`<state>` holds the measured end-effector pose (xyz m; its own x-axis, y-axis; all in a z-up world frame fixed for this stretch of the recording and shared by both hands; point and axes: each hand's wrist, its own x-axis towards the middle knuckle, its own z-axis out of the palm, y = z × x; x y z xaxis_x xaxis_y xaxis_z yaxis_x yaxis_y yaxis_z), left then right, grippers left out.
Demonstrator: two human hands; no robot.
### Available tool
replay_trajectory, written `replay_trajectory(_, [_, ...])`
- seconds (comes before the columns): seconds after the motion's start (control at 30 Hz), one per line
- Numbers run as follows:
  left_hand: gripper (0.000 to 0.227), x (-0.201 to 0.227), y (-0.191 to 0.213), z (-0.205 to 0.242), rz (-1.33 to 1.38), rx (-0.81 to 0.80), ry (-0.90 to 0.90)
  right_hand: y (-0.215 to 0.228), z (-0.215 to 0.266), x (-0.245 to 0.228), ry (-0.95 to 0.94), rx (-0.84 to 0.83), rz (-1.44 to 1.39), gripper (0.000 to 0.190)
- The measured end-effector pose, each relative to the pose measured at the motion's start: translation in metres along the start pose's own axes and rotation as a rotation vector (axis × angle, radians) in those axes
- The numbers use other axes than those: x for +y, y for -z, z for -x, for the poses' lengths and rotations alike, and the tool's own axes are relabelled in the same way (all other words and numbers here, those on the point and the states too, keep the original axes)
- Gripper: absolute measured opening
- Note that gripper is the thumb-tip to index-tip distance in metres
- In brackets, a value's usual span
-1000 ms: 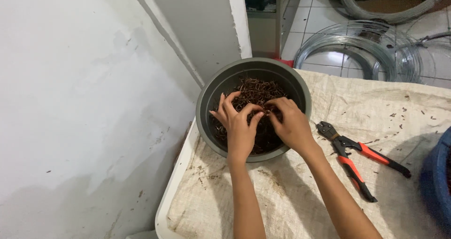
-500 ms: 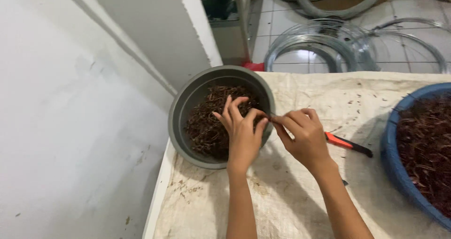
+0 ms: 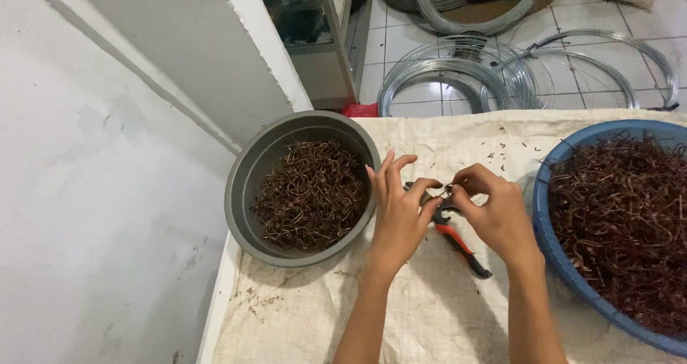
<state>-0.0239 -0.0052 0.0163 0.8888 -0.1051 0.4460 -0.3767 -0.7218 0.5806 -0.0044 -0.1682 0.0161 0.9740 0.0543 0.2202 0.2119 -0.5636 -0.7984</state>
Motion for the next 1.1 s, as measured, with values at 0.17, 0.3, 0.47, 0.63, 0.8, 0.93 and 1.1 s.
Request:
replay_trajectory(0.17, [0.016,-0.001,-0.014,0.000,0.025,0.092,-0.033,0.007,0.001,0.004,0.011,0.001,-0.047,0.005])
replay_trajectory(0.3, [0.016,-0.001,-0.026,0.001,-0.002,0.183,-0.046,0.011,0.000,0.005,0.055,0.009,-0.009,0.005])
replay_trajectory(0.47, [0.013,0.001,-0.034,0.000,0.025,0.259,-0.054,0.007,-0.001,0.012,0.025,0.006,0.067,0.008])
replay_trajectory(0.63, [0.013,-0.004,-0.038,0.002,0.028,0.276,-0.042,0.002,0.003,0.009,0.025,0.007,0.121,0.008])
replay_trajectory(0.8, [0.011,-0.003,-0.038,-0.001,0.020,0.259,0.019,0.000,0.000,0.007,-0.009,-0.068,0.203,0.013])
replay_trajectory(0.93, [0.012,-0.007,-0.036,-0.001,0.038,0.263,0.017,0.010,0.000,-0.011,-0.095,-0.106,0.130,0.020])
replay_trajectory(1.1, [0.010,-0.005,-0.025,-0.004,0.077,0.262,-0.003,0.013,-0.005,-0.022,-0.269,-0.239,-0.115,0.026])
